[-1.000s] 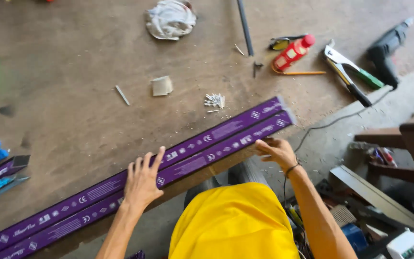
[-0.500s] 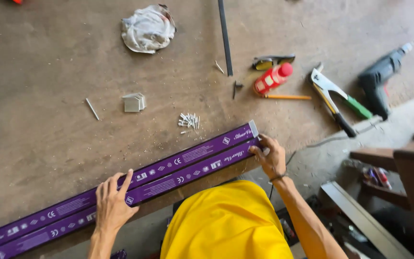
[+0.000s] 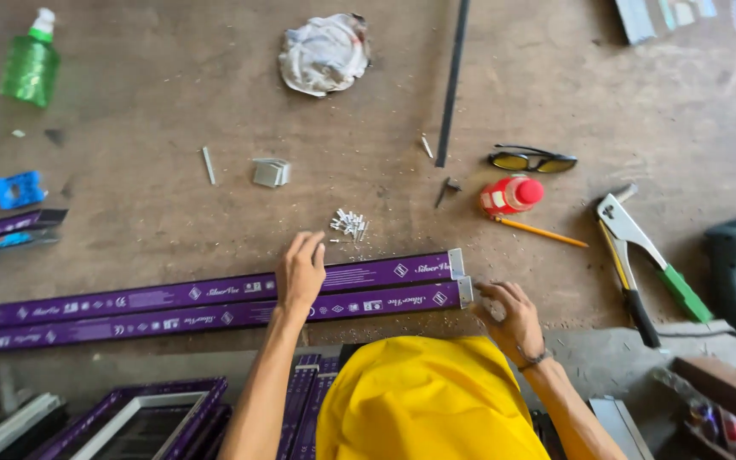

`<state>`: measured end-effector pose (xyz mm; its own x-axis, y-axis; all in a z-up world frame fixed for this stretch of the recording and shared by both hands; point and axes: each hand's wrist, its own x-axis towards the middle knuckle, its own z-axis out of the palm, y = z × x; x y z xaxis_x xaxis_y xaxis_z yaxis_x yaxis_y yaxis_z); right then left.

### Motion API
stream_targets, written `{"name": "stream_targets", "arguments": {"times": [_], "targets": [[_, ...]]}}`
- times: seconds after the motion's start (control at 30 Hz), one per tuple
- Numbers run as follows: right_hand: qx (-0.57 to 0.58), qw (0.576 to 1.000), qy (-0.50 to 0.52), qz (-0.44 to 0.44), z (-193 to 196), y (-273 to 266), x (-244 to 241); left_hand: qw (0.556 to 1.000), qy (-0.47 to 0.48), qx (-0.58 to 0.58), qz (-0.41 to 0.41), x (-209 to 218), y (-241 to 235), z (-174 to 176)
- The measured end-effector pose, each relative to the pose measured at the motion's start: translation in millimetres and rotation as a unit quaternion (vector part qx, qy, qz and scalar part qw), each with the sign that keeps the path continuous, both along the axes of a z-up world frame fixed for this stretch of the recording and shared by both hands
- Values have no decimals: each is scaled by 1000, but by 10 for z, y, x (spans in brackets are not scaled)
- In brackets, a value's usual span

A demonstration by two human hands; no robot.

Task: Assembling metal frames by riveting profiles together, marking components with a pencil, and using a rotary tool for grinding and finishing.

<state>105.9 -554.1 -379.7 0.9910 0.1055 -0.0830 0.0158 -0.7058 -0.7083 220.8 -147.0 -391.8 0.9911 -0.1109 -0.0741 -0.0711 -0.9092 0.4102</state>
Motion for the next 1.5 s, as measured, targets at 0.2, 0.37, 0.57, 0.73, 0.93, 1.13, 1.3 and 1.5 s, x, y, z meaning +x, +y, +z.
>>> {"name": "stream_targets", "arguments": {"times": [0.2,0.37,0.57,0.73,0.93,1.13,1.3,1.5], "targets": [[74,993,-55,-78,174,31,236,955,-9,-107,278,930,140,499],[72,990,-43,-112,387,43,15,942,-79,-51,321,1476,353,5],[65,970,-33,-233,741,298,-294,922,-246,-168,249,1234,486,16],[215,955,0,-202,1025,741,-131,936,-32,-346,-53,254,-897,892],[376,907,23,-189,953,746,-287,872,133,-427,-200,-458,-1727,656],[465,832,51,-298,721,400,-633,928,41,-139,-344,-536,-1876,467],[444,826,46,-343,417,76,-713,913,-7,61,-404,-457,-1850,286],[275,941,19,-195,726,16,-478,913,-21,-70,-401,-651,-1803,547]]}}
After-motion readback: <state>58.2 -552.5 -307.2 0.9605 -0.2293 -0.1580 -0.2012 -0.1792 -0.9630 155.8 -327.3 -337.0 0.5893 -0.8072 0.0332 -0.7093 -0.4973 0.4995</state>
